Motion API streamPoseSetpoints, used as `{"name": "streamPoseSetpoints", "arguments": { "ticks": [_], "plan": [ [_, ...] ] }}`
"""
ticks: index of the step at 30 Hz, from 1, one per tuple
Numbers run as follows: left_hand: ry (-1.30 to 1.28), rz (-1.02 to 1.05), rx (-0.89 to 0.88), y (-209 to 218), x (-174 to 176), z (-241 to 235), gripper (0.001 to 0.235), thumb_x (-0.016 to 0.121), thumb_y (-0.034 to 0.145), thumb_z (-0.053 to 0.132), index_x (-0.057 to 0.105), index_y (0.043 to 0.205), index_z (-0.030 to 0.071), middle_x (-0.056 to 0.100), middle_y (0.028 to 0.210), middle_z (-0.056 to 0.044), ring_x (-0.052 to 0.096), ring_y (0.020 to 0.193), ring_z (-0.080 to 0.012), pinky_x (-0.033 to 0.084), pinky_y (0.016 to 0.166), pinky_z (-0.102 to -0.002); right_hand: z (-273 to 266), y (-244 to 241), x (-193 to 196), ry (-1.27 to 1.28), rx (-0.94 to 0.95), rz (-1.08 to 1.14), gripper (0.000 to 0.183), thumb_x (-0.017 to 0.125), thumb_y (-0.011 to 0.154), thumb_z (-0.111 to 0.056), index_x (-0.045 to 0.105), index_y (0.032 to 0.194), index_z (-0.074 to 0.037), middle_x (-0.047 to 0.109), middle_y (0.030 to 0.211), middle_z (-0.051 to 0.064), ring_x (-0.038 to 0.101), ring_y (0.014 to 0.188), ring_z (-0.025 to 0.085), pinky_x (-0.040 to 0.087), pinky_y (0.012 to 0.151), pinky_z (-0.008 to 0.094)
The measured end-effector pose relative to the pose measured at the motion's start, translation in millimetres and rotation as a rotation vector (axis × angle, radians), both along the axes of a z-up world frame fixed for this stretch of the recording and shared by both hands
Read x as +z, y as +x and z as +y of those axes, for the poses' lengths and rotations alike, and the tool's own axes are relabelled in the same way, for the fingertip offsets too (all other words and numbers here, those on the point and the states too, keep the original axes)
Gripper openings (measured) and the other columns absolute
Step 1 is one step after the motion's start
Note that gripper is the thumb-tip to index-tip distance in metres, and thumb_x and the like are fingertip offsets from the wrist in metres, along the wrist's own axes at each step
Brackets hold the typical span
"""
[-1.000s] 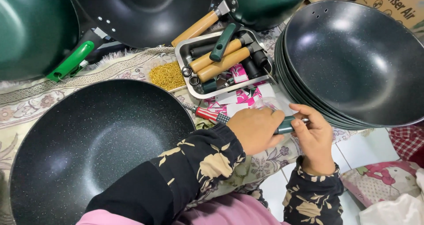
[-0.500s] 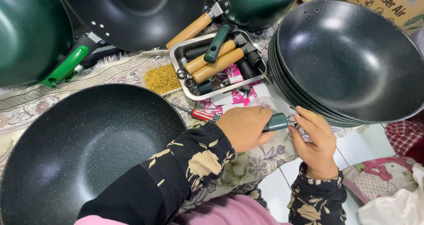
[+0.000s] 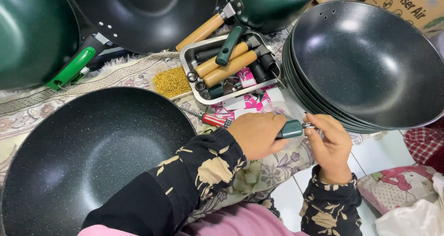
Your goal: Assembling a handle onto a wok using screws and a small screwdriver.
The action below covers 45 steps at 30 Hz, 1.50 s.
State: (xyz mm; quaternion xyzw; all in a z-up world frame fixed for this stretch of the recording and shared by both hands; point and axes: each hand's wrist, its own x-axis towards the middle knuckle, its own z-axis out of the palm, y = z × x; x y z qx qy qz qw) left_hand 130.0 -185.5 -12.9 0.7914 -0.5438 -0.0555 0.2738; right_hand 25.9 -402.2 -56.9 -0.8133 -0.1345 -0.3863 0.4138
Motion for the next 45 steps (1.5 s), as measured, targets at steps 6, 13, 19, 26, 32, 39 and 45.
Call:
{"name": "streamPoseSetpoints", "arguments": {
  "ticks": [6, 13, 19, 26, 32, 39, 45],
  "plan": [
    [0.013, -0.034, -0.005, 0, 0, -1, 0.045, 0.046, 0.096, 0.040, 0.059, 0.121, 0.004, 0.067, 0.094, -0.014, 0.073, 0.080, -0.0329, 0.057, 0.073, -0.043, 11, 2, -4, 0.055, -0.126, 0.101, 0.024, 0.069, 0.096, 0.000, 0.076, 0.118, 0.004, 0.065, 0.079, 0.013, 0.056, 0.070, 0.017, 0.049, 0.067, 0.036],
    [0.007, -0.040, -0.004, 1, 0, -2, 0.045, 0.046, 0.096, 0.041, 0.059, 0.119, 0.004, 0.067, 0.093, -0.014, 0.073, 0.078, -0.0323, 0.058, 0.070, -0.043, 21, 0, 14, -0.017, -0.137, 0.022, 0.030, 0.063, 0.100, -0.005, 0.071, 0.127, 0.006, 0.068, 0.100, 0.018, 0.060, 0.085, 0.024, 0.049, 0.078, 0.039],
    [0.017, -0.030, -0.017, 1, 2, -1, 0.048, 0.045, 0.097, 0.043, 0.059, 0.121, 0.004, 0.068, 0.095, -0.016, 0.074, 0.081, -0.0325, 0.058, 0.072, -0.043, 2, -9, 4, -0.031, 0.049, -0.005, 0.029, 0.073, 0.086, 0.004, 0.071, 0.114, 0.008, 0.069, 0.123, 0.033, 0.072, 0.099, 0.033, 0.058, 0.081, 0.043],
    [0.008, -0.019, -0.012, 4, 1, 1, 0.047, 0.046, 0.096, 0.043, 0.059, 0.120, 0.005, 0.068, 0.094, -0.015, 0.074, 0.082, -0.0330, 0.058, 0.073, -0.043, 0, -1, -2, 0.021, 0.050, -0.019, 0.021, 0.073, 0.087, 0.003, 0.073, 0.107, 0.009, 0.072, 0.113, 0.031, 0.073, 0.091, 0.032, 0.059, 0.077, 0.042],
    [-0.001, -0.028, 0.001, 5, 1, 2, 0.046, 0.048, 0.095, 0.042, 0.059, 0.119, 0.005, 0.068, 0.094, -0.015, 0.074, 0.082, -0.0349, 0.058, 0.073, -0.045, 6, 4, 0, 0.070, 0.024, 0.011, 0.021, 0.072, 0.090, 0.003, 0.073, 0.109, 0.010, 0.072, 0.100, 0.025, 0.068, 0.083, 0.027, 0.057, 0.071, 0.040],
    [-0.006, -0.040, 0.006, 5, -5, 1, 0.046, 0.048, 0.095, 0.042, 0.059, 0.120, 0.006, 0.068, 0.093, -0.012, 0.074, 0.083, -0.0323, 0.058, 0.075, -0.042, 9, 2, -4, 0.136, -0.068, 0.117, 0.021, 0.071, 0.092, 0.003, 0.075, 0.112, 0.008, 0.068, 0.083, 0.017, 0.060, 0.073, 0.018, 0.051, 0.065, 0.035],
    [-0.007, -0.038, 0.013, 3, -4, 2, 0.046, 0.048, 0.095, 0.042, 0.060, 0.120, 0.005, 0.068, 0.095, -0.014, 0.074, 0.084, -0.0340, 0.058, 0.075, -0.044, 14, -2, -13, 0.254, -0.132, 0.204, 0.022, 0.065, 0.097, 0.003, 0.075, 0.117, 0.004, 0.068, 0.079, 0.008, 0.057, 0.074, 0.006, 0.051, 0.062, 0.025]
  ]
}}
